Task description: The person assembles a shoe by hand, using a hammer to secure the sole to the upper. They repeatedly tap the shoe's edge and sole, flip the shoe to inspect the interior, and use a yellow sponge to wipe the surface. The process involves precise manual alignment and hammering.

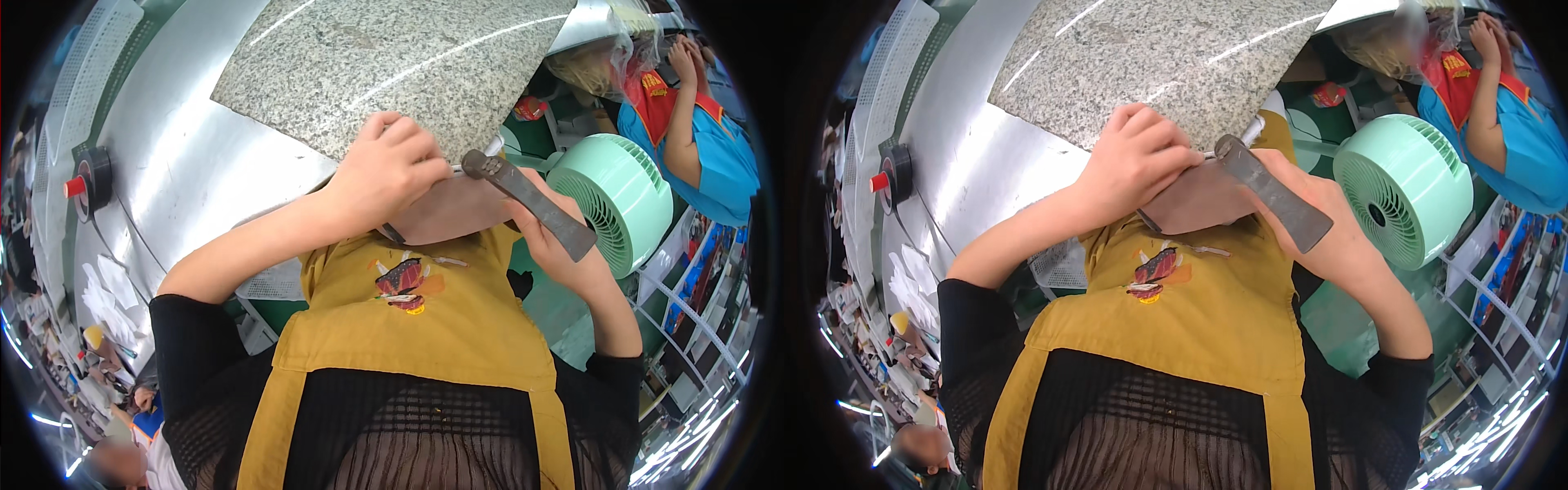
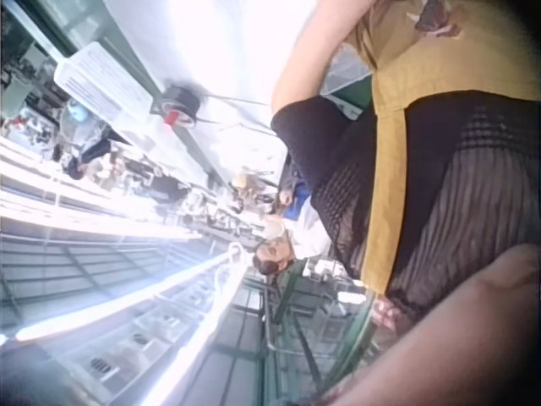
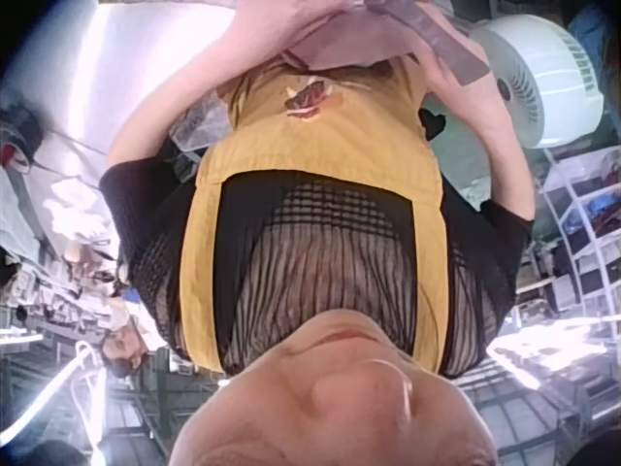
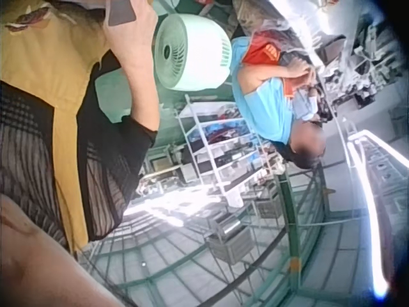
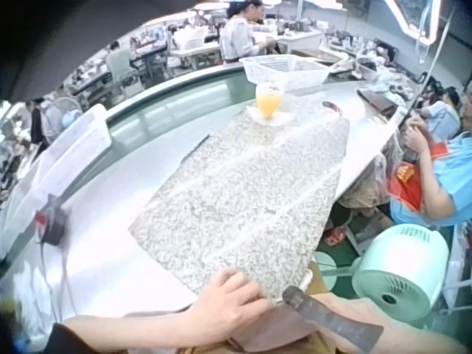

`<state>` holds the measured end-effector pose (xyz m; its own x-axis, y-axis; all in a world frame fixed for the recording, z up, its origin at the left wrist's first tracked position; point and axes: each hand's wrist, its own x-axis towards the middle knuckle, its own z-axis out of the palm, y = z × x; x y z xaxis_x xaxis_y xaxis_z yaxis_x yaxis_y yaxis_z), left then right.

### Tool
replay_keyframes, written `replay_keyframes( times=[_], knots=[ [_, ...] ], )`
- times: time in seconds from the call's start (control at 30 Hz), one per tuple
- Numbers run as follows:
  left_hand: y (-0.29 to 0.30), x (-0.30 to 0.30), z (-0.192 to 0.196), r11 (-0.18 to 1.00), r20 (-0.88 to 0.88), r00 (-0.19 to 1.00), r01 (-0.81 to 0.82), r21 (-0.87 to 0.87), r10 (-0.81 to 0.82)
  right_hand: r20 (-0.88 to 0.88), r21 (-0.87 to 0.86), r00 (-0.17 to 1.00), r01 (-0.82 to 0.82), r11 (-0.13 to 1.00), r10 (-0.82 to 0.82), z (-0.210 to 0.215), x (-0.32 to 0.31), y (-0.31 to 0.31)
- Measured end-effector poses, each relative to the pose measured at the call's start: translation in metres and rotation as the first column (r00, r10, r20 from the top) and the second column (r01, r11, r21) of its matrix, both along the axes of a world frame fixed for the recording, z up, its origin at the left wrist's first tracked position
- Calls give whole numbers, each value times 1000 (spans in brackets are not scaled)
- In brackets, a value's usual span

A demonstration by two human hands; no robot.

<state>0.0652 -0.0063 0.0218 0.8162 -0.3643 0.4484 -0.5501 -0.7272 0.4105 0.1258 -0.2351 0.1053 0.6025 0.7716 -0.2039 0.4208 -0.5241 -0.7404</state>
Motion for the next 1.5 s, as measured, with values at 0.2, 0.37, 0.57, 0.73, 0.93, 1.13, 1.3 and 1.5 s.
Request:
replay_keyframes(
  times=[0.2,0.37,0.57,0.73,0.93,1.13,1.3,1.5],
  knots=[
    [1,-4,0,987,121,992,14,161,-34,65,17,996,-65,998,64,-4,-2,1],
    [-1,-7,-1,989,105,994,-12,150,-4,17,96,999,35,995,-37,7,-1,8],
    [4,-5,-1,996,-120,991,-67,-53,60,-85,-109,996,-26,994,16,7,0,13],
    [8,-3,-4,999,54,998,10,54,-13,-57,127,998,49,991,-42,6,4,8],
    [9,-6,-5,994,114,992,36,104,-48,-90,-49,993,-74,996,69,7,9,14],
    [6,-7,-4,999,47,999,-2,48,0,-42,-110,991,-132,985,128,4,9,14],
    [19,-3,2,995,-179,983,15,-103,-33,-179,-84,983,12,996,-27,8,5,17],
    [20,-5,-2,994,12,995,103,21,-104,-107,46,993,48,998,-43,11,8,16]
  ],
)
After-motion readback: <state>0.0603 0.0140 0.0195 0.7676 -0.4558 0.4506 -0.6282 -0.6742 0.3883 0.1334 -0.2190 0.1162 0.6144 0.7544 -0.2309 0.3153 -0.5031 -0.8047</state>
